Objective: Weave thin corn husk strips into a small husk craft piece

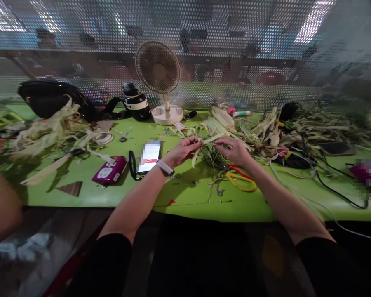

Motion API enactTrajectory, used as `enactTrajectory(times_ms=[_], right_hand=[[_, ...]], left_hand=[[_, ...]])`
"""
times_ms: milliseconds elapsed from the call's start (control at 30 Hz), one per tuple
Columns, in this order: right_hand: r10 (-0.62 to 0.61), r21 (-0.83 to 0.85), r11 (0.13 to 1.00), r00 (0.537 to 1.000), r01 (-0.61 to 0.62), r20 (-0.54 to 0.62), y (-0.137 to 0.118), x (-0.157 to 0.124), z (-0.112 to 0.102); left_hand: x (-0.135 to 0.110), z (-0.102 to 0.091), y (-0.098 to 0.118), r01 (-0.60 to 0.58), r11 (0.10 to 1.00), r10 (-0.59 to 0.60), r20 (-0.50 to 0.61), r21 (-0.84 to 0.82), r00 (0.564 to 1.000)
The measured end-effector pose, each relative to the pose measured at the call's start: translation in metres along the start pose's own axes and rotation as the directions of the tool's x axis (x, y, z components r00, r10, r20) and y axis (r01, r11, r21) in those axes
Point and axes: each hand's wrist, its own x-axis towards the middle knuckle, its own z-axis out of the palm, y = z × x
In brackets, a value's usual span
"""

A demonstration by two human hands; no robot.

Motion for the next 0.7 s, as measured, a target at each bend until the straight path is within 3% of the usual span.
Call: enactTrajectory(times_ms=[200, 467, 700], right_hand=[[-0.218, -0.309, 0.928, 0.976, 0.211, 0.009, -0.015, -0.004, -0.002], [-0.248, -0.373, 0.897, 0.969, 0.238, 0.021, -0.015, -0.007, 0.001], [-0.298, -0.447, 0.843, 0.951, 0.3, 0.077, -0.016, -0.01, 0.0]], left_hand=[[0.001, 0.0, 0.002, -0.006, 0.998, 0.011, -0.073, 0.062, 0.997], [-0.003, 0.006, 0.011, 0.044, 0.999, -0.041, -0.109, 0.024, 0.993], [0.002, 0.001, 0.001, -0.059, 0.98, 0.084, -0.125, 0.188, 0.989]])
